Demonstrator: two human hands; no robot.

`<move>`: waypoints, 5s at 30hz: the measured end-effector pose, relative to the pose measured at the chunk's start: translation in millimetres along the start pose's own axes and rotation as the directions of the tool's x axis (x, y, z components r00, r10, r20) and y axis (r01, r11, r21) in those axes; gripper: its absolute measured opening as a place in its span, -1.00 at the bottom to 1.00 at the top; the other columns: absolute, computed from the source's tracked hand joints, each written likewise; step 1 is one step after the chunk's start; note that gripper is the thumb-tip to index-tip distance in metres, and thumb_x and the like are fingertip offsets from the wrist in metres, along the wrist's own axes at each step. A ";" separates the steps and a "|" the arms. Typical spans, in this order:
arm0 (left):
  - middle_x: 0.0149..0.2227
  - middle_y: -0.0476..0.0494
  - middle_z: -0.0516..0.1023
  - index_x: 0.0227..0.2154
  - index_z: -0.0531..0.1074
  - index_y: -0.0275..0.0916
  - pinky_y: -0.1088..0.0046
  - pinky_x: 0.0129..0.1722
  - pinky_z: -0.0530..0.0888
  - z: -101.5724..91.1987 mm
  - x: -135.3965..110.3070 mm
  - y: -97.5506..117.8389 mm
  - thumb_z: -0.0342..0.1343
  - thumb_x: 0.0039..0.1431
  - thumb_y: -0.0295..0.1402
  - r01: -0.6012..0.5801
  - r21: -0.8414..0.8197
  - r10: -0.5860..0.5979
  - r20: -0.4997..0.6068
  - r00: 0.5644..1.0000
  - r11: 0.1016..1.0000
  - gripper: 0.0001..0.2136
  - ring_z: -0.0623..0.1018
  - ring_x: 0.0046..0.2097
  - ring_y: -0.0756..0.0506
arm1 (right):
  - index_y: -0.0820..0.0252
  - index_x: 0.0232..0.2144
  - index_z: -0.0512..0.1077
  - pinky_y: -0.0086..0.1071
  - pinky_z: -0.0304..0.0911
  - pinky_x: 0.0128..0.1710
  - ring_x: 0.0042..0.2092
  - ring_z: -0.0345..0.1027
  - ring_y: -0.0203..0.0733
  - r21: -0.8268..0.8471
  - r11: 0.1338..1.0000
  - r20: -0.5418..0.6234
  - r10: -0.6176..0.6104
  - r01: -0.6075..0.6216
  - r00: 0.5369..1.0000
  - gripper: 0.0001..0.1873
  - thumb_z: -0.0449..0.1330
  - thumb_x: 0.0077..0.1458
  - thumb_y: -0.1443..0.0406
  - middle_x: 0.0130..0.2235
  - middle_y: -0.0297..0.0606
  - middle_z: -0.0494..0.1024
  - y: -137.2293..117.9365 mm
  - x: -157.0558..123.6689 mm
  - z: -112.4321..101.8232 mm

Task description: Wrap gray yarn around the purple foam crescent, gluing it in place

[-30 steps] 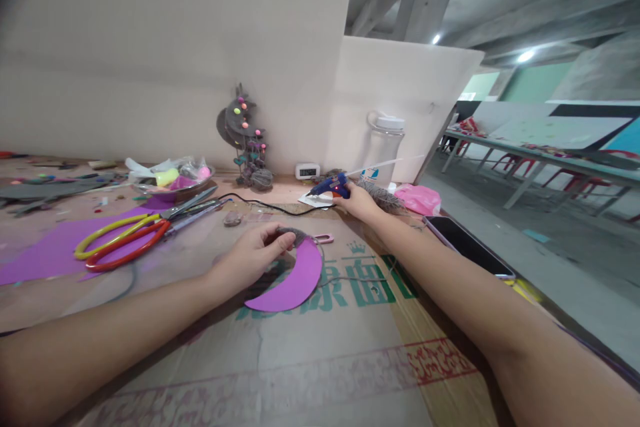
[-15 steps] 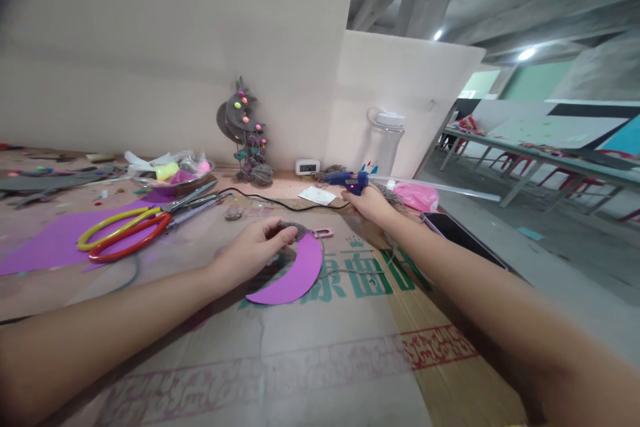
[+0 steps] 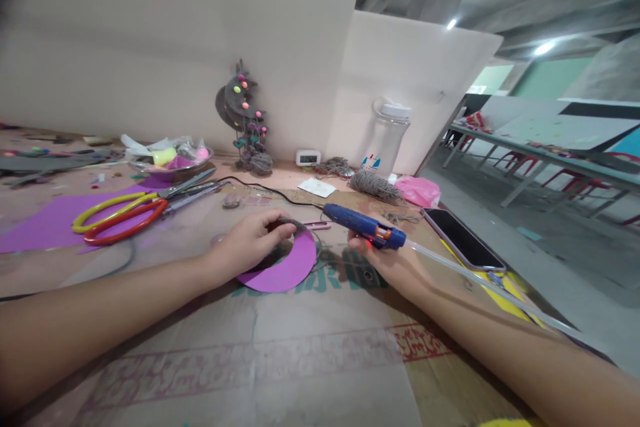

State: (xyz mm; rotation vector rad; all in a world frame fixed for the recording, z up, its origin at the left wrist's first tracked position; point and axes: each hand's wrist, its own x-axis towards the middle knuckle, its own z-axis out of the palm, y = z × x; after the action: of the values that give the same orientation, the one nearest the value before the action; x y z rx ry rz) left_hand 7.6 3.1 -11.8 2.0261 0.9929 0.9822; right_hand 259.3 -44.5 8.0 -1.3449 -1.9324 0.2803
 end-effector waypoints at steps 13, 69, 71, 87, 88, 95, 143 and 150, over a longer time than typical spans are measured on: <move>-0.38 -0.07 0.55 -0.36 0.46 -0.26 0.43 -0.31 0.34 -1.8 0.3 3.0 -0.01 0.23 -0.29 -0.015 0.061 0.019 -0.054 0.998 0.998 -0.81 0.48 -0.34 -0.09 | 0.16 -0.42 0.44 -0.39 0.27 -0.43 -0.42 0.37 -0.21 0.001 0.990 0.104 0.137 -0.138 0.985 -0.78 0.21 0.04 0.13 -0.44 -0.30 0.51 2.5 -4.1 4.6; -0.39 -0.08 0.54 -0.41 0.44 -0.25 0.40 -0.30 0.34 -2.4 -0.1 1.7 -0.01 0.22 -0.26 -0.030 0.038 0.032 -0.057 0.998 0.999 -0.79 0.48 -0.33 -0.09 | 0.13 -0.34 0.51 -0.34 0.39 -0.36 -0.35 0.47 -0.09 0.018 0.985 0.087 0.168 -0.170 0.982 -0.73 0.21 0.00 0.08 -0.39 -0.27 0.60 -2.7 -2.6 4.8; -0.38 -0.08 0.54 -0.40 0.45 -0.25 0.40 -0.29 0.35 -2.8 -0.3 2.9 0.00 0.21 -0.28 -0.027 0.042 0.030 -0.062 0.998 0.999 -0.80 0.48 -0.31 -0.10 | 0.10 -0.37 0.52 -0.30 0.38 -0.37 -0.36 0.47 -0.06 -0.025 0.984 0.063 0.176 -0.175 0.982 -0.72 0.20 -0.01 0.05 -0.40 -0.28 0.60 0.5 -1.9 5.1; -0.41 -0.06 0.53 -0.40 0.39 -0.24 0.45 -0.32 0.40 2.2 1.8 -1.9 0.01 0.23 -0.24 0.032 -0.128 -0.035 -0.018 0.999 0.991 -0.80 0.52 -0.34 -0.07 | 0.18 -0.22 0.54 -0.36 0.24 -0.43 -0.35 0.40 -0.13 -0.062 0.954 -0.039 0.292 -0.294 0.955 -0.50 0.08 0.09 -0.07 -0.33 -0.20 0.56 9.5 60.0 -14.3; -0.41 -0.06 0.53 -0.40 0.39 -0.24 0.45 -0.32 0.40 2.3 1.9 -2.5 0.01 0.23 -0.23 0.035 -0.126 -0.037 -0.018 0.999 0.991 -0.80 0.52 -0.33 -0.07 | 0.20 -0.23 0.55 -0.33 0.25 -0.43 -0.36 0.42 -0.10 -0.092 0.942 -0.075 0.316 -0.322 0.946 -0.51 0.14 0.05 -0.06 -0.33 -0.17 0.58 11.5 70.7 -13.4; -0.41 -0.04 0.52 -0.39 0.41 -0.24 0.43 -0.30 0.39 2.7 2.2 -6.0 0.00 0.23 -0.19 0.034 -0.092 -0.036 -0.025 0.999 0.995 -0.76 0.51 -0.31 -0.08 | 0.25 -0.26 0.55 -0.32 0.29 -0.27 -0.23 0.49 -0.01 -0.191 0.937 -0.053 0.289 -0.294 0.956 -0.64 0.24 0.04 0.08 -0.30 -0.14 0.63 46.7 136.3 9.8; -0.45 -0.07 0.51 -0.43 0.43 -0.26 0.46 -0.37 0.36 -2.0 -1.6 4.1 0.02 0.20 -0.14 0.131 -0.097 -0.115 0.150 0.982 0.987 -0.72 0.46 -0.39 -0.06 | 0.19 -0.30 0.50 -0.43 0.01 -0.50 -0.52 0.08 -0.35 0.107 0.992 0.095 0.057 -0.067 0.994 -0.82 0.21 0.07 0.22 -0.57 -0.47 0.24 -10.3 21.4 30.3; -0.47 -0.05 0.51 -0.41 0.46 -0.27 0.46 -0.39 0.34 -2.5 -1.2 6.7 0.02 0.21 -0.17 0.104 -0.055 -0.094 0.156 0.983 0.993 -0.72 0.45 -0.41 -0.04 | 0.15 -0.16 0.47 -0.40 0.15 -0.43 -0.45 0.22 -0.32 0.018 1.000 0.048 -0.019 0.018 0.999 -0.75 0.15 0.16 0.18 -0.29 -0.27 0.51 -13.3 24.0 22.5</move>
State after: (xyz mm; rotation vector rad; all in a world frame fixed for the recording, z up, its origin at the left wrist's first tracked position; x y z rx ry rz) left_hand 7.3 -0.6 -5.5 1.9487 0.9586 0.7828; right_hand 230.6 -24.0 10.6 -1.3192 -1.9767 0.3220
